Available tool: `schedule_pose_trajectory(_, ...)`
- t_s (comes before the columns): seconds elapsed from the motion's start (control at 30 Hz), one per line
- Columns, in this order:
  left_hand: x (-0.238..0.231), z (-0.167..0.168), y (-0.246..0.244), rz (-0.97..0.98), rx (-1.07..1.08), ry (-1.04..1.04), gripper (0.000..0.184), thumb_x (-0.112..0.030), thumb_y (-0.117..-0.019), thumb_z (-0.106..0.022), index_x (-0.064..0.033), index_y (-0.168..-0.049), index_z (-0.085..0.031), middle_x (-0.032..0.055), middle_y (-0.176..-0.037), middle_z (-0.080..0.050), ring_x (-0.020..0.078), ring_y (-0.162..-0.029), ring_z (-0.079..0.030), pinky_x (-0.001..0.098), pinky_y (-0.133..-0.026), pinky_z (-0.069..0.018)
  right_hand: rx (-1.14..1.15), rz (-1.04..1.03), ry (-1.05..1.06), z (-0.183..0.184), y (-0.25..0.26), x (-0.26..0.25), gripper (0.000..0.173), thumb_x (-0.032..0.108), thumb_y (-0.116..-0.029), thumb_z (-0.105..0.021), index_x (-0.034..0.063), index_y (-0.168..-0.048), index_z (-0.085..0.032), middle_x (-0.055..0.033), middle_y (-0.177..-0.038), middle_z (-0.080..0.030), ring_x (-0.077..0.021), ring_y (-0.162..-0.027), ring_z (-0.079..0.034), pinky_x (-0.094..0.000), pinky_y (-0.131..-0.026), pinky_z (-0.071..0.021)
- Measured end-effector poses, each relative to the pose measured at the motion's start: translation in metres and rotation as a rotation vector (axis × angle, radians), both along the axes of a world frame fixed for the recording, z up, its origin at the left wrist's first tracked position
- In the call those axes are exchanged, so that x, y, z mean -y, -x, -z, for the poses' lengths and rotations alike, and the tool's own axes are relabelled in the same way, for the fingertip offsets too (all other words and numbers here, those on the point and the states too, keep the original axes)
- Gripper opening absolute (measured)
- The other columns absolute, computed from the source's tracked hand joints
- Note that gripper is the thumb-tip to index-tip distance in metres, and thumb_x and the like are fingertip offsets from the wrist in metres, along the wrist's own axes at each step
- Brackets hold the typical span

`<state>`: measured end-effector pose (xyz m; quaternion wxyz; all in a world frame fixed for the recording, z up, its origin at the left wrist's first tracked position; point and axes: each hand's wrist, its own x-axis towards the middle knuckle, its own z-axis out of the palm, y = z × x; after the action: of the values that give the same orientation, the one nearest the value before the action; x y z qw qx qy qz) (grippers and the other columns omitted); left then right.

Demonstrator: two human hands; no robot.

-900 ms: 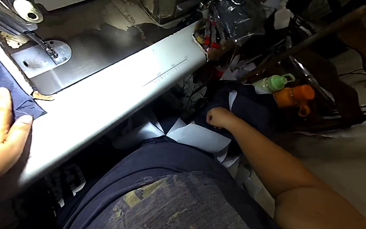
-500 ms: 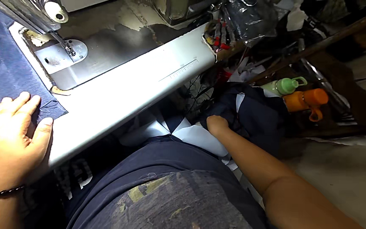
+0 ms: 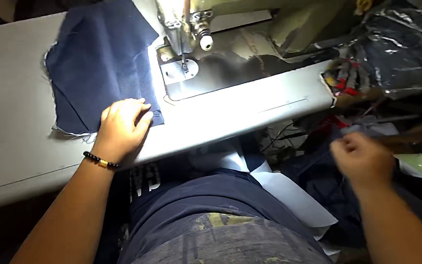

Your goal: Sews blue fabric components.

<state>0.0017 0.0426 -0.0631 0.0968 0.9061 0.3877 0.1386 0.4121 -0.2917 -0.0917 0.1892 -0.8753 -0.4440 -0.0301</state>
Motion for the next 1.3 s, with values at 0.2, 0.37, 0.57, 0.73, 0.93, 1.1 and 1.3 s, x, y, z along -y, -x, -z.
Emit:
schedule_pose_trajectory(0.2,-0.051,-0.025,-0.076,-0.324,0.022,0.017,0.05,-0.036,-0.1074,-0.043,-0.0005,-0.14,-0.057,0.0237,-0.146,-0.054,0.0401,-0.14,-0.048,0.0621,-0.112,-0.0367,0.151,-0.348,-0.2,-0.055,0.029,-0.165,0.028,0.015,-0.0986,-0.056,-0.0111,-0.095,-0.066,-0.0361,-0.107,-0.064,-0.0566,-0.112,-0.058,-0.0674,-0.098,-0.0439)
schedule_pose_trajectory(0.37,-0.091,0.005,-0.06,-0.266,-0.208,0.129,0.064,-0.039,-0.1122,-0.025,-0.0022,-0.164,-0.015,0.0153,-0.172,-0.013,0.0328,-0.16,-0.01,0.0614,-0.125,-0.0087,-0.072,-0.712,0.089,-0.041,0.076,-0.235,0.034,0.017,-0.106,-0.047,0.0061,-0.127,-0.072,-0.0168,-0.128,-0.064,-0.0399,-0.121,-0.057,-0.0586,-0.099,-0.0474)
schedule_pose_trajectory(0.57,-0.086,-0.042,-0.083,-0.464,-0.167,0.064,0.069,-0.015,-0.0981,-0.054,-0.0135,-0.162,-0.029,0.0269,-0.125,-0.067,0.0485,-0.118,-0.063,0.066,-0.096,-0.0478,-0.104,-0.847,-0.019,-0.023,0.066,-0.248,0.042,0.011,-0.0972,-0.051,0.0076,-0.135,-0.068,-0.0162,-0.124,-0.063,-0.0374,-0.113,-0.056,-0.0515,-0.096,-0.0464)
schedule_pose_trajectory(0.73,-0.099,-0.044,-0.096,-0.559,0.082,0.17,0.061,-0.007,-0.0983,-0.055,-0.0095,-0.155,-0.032,0.027,-0.108,-0.069,0.0436,-0.105,-0.069,0.0596,-0.091,-0.0526,-0.057,-0.804,0.023,-0.022,0.087,-0.246,0.041,0.022,-0.1029,-0.052,0.0129,-0.14,-0.064,-0.0148,-0.141,-0.059,-0.0386,-0.136,-0.049,-0.0608,-0.108,-0.0384)
schedule_pose_trajectory(0.93,-0.031,-0.006,-0.052,-0.093,0.38,0.396,0.039,-0.008,-0.0982,-0.056,-0.0045,-0.137,-0.05,0.005,-0.093,-0.062,0.0065,-0.075,-0.057,0.0247,-0.07,-0.0497,-0.114,-0.936,-0.025,-0.015,0.112,-0.244,0.043,0.027,-0.1041,-0.048,0.0129,-0.141,-0.064,-0.0136,-0.147,-0.058,-0.0332,-0.142,-0.049,-0.065,-0.118,-0.0272)
schedule_pose_trajectory(1.1,-0.009,-0.007,-0.038,-0.051,0.359,0.644,0.071,0.0,-0.091,-0.049,-0.0176,-0.159,-0.037,0.0116,-0.137,-0.059,0.0121,-0.106,-0.063,0.0285,-0.085,-0.0524,-0.18,-0.95,-0.123,-0.009,0.128,-0.264,0.038,0.022,-0.104,-0.049,0.0079,-0.132,-0.07,-0.0114,-0.145,-0.061,-0.031,-0.141,-0.052,-0.0611,-0.122,-0.0257)
schedule_pose_trajectory(1.3,-0.024,-0.021,-0.061,-0.157,0.209,0.578,0.043,-0.008,-0.0974,-0.058,-0.0113,-0.14,-0.054,0.0029,-0.081,-0.056,0.0094,-0.06,-0.049,0.0261,-0.053,-0.0412,-0.122,-0.915,-0.162,-0.004,0.127,-0.26,0.037,0.026,-0.1041,-0.048,0.0131,-0.128,-0.073,-0.0151,-0.144,-0.061,-0.0345,-0.139,-0.052,-0.0525,-0.12,-0.0328)
